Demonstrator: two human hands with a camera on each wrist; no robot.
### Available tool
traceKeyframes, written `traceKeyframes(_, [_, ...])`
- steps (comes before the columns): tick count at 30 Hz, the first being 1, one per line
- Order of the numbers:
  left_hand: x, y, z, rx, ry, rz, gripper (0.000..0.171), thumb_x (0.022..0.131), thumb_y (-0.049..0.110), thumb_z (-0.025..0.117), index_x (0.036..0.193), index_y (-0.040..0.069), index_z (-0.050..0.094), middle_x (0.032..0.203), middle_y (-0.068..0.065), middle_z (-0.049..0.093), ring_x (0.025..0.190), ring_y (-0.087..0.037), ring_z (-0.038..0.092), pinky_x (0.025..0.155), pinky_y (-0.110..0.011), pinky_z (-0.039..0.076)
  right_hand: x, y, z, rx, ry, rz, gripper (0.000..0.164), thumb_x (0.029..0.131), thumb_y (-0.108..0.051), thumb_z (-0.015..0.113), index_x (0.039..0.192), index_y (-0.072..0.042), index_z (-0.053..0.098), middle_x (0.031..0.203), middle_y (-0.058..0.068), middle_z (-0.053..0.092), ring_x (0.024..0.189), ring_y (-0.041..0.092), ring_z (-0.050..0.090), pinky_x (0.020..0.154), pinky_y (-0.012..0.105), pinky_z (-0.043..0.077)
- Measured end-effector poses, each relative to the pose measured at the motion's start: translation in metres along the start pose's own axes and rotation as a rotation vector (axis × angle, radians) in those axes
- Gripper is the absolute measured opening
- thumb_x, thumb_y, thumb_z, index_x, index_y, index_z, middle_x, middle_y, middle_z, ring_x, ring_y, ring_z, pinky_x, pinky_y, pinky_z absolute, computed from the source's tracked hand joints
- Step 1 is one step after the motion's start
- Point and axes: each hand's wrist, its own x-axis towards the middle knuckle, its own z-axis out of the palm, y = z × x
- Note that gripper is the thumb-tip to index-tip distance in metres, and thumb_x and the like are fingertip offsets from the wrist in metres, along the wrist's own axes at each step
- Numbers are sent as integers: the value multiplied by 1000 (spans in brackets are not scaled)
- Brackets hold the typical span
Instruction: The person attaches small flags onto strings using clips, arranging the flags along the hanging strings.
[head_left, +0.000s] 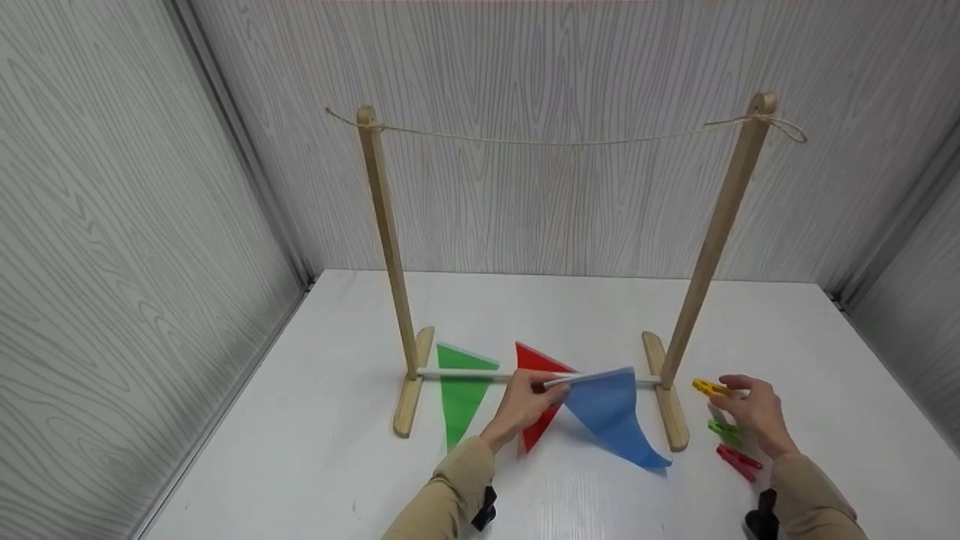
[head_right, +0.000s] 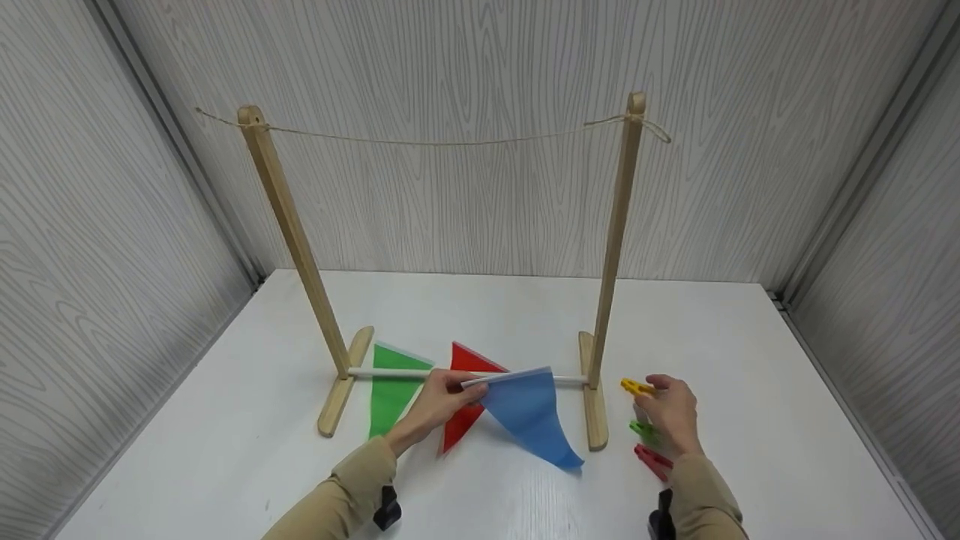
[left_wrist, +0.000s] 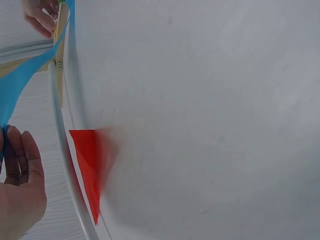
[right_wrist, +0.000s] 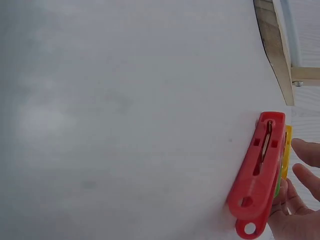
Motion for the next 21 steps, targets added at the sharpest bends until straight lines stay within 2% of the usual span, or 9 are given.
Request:
traceKeyframes(4, [0, -2, 1, 1, -2, 6, 22, 95, 12, 69, 116, 8, 76, 99, -13, 76, 82, -17, 66, 87, -42, 61, 1, -2, 0, -21, -11, 9, 57, 97, -13, 59, 145, 12, 38, 147, 38, 38, 121, 46, 48, 115, 62, 35])
traceKeyframes(12, [-1, 0, 0, -20, -21, 23, 24, 94, 12, 70, 117, 7, 75, 100, -15, 75, 84, -18, 68, 88, -42, 61, 6, -2, 0, -84, -5, 9, 57, 91, -5, 59, 140, 18, 40, 140, 41, 44, 118, 48, 50, 112, 62, 40])
traceKeyframes(17, [-2, 0, -1, -35, -24, 30, 23, 95, 11, 70, 117, 6, 75, 100, -15, 75, 84, -17, 68, 88, -40, 61, 6, 0, 2, -141, 13, -26, 50, 94, -7, 58, 135, 20, 44, 132, 42, 49, 111, 47, 55, 107, 61, 45])
traceKeyframes(21, [-2, 2, -1, -33, -24, 28, 22, 95, 12, 69, 116, 8, 76, 98, -15, 75, 84, -20, 67, 89, -42, 61, 6, 0, 4, -161, 18, -25, 49, 98, -8, 57, 136, 17, 44, 132, 41, 49, 109, 45, 55, 106, 60, 46])
